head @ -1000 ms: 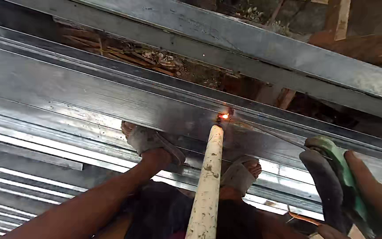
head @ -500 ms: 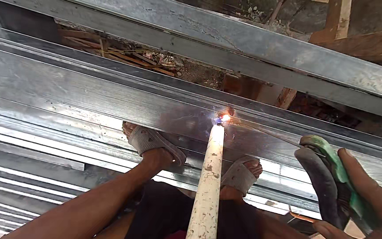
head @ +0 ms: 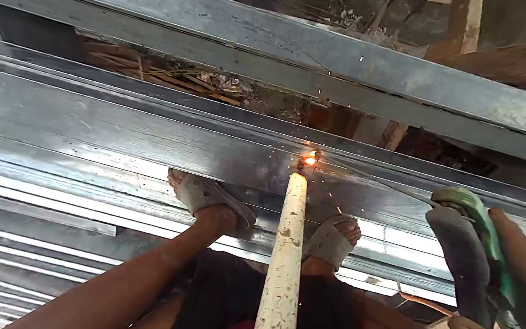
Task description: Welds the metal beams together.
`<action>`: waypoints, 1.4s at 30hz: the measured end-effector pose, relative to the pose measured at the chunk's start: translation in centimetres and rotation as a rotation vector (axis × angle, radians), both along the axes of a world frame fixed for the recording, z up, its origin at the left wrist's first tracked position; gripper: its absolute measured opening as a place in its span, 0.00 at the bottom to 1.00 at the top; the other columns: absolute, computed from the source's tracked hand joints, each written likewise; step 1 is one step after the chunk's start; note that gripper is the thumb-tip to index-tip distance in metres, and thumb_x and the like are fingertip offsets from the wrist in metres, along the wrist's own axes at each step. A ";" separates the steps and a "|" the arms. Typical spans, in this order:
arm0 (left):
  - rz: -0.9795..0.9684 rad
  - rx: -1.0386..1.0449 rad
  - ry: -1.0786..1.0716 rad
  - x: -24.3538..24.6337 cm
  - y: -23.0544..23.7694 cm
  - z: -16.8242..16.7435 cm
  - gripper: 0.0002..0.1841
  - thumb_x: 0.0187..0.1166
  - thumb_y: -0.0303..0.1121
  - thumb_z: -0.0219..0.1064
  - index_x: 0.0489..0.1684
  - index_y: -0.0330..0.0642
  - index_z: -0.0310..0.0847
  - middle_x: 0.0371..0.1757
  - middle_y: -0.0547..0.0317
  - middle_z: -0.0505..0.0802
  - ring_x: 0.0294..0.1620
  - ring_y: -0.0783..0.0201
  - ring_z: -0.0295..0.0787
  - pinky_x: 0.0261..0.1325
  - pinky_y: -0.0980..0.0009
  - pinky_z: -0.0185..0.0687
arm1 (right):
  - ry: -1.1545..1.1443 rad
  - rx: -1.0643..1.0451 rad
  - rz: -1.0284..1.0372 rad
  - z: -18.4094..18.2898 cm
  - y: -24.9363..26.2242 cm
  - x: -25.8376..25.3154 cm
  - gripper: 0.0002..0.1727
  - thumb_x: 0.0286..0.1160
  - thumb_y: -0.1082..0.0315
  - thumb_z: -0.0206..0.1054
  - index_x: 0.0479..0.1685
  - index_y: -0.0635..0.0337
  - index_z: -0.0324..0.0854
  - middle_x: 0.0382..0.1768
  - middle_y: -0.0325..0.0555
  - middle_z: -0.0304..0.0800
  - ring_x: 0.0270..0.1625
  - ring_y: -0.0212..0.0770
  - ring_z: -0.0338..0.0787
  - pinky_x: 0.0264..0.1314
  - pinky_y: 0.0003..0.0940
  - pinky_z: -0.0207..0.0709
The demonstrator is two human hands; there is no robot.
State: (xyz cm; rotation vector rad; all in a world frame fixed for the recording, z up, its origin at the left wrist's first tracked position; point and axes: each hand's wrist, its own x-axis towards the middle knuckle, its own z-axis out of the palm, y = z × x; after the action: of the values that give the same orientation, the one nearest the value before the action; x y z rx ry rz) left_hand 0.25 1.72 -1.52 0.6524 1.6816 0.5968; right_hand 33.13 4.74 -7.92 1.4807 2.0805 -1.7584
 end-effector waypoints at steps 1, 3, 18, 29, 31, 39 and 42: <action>-0.004 0.008 -0.020 -0.1 0.1 0.1 0.44 0.60 0.56 0.75 0.58 0.15 0.74 0.52 0.31 0.89 0.60 0.54 0.87 0.70 0.64 0.76 | 0.012 0.003 -0.009 -0.1 -0.1 0.1 0.65 0.62 0.36 0.78 0.93 0.70 0.47 0.74 0.67 0.80 0.71 0.31 0.83 0.75 0.26 0.75; 0.006 0.009 -0.029 0.0 -0.7 0.5 0.44 0.59 0.56 0.76 0.60 0.17 0.74 0.53 0.32 0.88 0.61 0.54 0.87 0.71 0.64 0.76 | 0.003 -0.015 -0.011 0.0 -0.1 0.0 0.66 0.61 0.37 0.79 0.92 0.72 0.48 0.73 0.69 0.80 0.69 0.34 0.84 0.73 0.29 0.77; 0.022 0.036 0.016 0.0 -2.5 0.2 0.43 0.55 0.54 0.79 0.57 0.19 0.75 0.55 0.30 0.88 0.65 0.50 0.85 0.72 0.62 0.75 | -0.048 -0.027 0.050 -0.4 0.0 -0.4 0.67 0.59 0.35 0.79 0.91 0.74 0.51 0.68 0.70 0.84 0.65 0.38 0.87 0.69 0.29 0.78; 0.074 0.028 0.027 0.4 -2.4 -0.1 0.42 0.54 0.52 0.78 0.57 0.20 0.74 0.55 0.30 0.87 0.64 0.51 0.85 0.71 0.62 0.75 | -0.063 -0.034 0.046 -0.4 0.1 -0.5 0.66 0.59 0.35 0.79 0.91 0.73 0.52 0.66 0.69 0.85 0.61 0.36 0.87 0.65 0.28 0.80; 0.071 0.031 0.031 0.3 -2.5 -0.2 0.41 0.54 0.52 0.78 0.55 0.20 0.75 0.54 0.30 0.87 0.63 0.50 0.85 0.70 0.62 0.76 | -0.067 -0.032 0.051 -0.4 0.0 -0.5 0.66 0.59 0.35 0.79 0.91 0.72 0.52 0.65 0.68 0.86 0.59 0.37 0.88 0.64 0.29 0.80; 0.112 -0.002 0.000 0.9 -1.9 0.6 0.40 0.60 0.51 0.78 0.59 0.20 0.75 0.54 0.36 0.88 0.63 0.57 0.86 0.70 0.66 0.78 | -0.039 -0.030 0.008 -0.2 -0.3 -0.2 0.67 0.59 0.37 0.80 0.92 0.73 0.49 0.70 0.70 0.83 0.65 0.40 0.87 0.68 0.33 0.80; -0.062 0.038 -0.050 -0.8 -1.9 0.6 0.47 0.60 0.65 0.74 0.57 0.20 0.76 0.48 0.37 0.91 0.57 0.58 0.88 0.66 0.65 0.78 | -0.010 -0.011 -0.031 -0.2 -0.5 0.1 0.67 0.60 0.37 0.79 0.92 0.72 0.47 0.74 0.68 0.80 0.71 0.33 0.84 0.75 0.28 0.76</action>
State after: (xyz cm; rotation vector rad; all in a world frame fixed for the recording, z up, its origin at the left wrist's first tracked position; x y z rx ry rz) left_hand -0.53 -0.22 -0.94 0.7091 1.6008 0.5970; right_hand 33.26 4.24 -8.09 1.5238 2.0504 -1.7669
